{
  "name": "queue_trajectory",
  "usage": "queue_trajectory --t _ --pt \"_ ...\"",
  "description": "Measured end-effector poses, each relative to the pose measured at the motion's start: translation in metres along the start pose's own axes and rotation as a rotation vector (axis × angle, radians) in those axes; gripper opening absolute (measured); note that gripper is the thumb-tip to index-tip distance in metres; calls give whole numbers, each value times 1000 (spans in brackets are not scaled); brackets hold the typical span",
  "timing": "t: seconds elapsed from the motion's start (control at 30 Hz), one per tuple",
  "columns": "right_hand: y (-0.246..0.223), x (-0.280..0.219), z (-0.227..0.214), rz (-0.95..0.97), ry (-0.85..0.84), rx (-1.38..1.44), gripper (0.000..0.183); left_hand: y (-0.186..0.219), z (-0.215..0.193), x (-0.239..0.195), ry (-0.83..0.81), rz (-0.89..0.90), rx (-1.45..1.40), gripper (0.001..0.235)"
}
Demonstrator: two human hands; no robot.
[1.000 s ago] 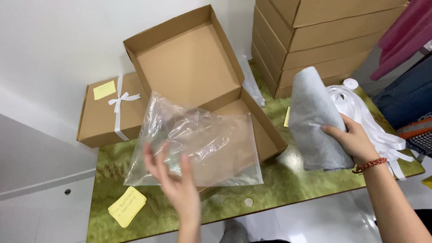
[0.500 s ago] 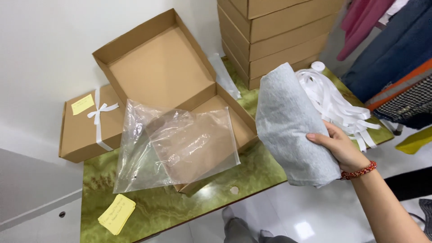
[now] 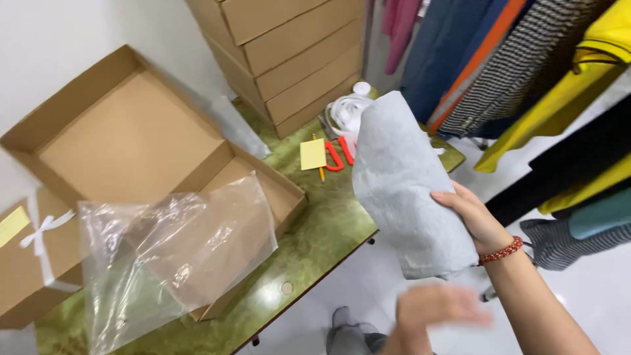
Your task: The person places a plastic bag into a cardboard box, closes the box, and ties it with a white ribbon. They then open a different box, remove a plastic-wrapped gray shirt, unfold it, and hang it on a clothing rack. Finally, they place another plastic bag into a box and close it.
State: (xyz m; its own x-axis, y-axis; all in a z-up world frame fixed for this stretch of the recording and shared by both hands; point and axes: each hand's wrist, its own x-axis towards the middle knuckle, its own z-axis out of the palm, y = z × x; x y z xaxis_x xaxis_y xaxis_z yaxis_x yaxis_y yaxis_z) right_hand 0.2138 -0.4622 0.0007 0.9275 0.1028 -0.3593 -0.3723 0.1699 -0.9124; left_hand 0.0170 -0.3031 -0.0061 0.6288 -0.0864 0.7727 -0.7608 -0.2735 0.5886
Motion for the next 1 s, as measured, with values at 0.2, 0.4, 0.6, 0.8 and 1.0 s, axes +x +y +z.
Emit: queue_trajectory --t 0.2,0.4,0.6,0.8,1.0 --pt "40 44 -129 -31 117 57 50 -72 -15 123 -483 213 301 74" --pt "-62 -64 -50 -95 105 367 80 -94 30 179 -300 264 131 48" --pt "-55 -84 -72 -629 414 -411 79 -106 80 221 -220 -402 -439 51" --pt "-75 -100 -65 -714 735 -680 96 -106 100 219 -467 -678 -680 26" --pt "-50 -97 -104 -575 672 -421 91 -135 120 206 -577 -879 -758 13"
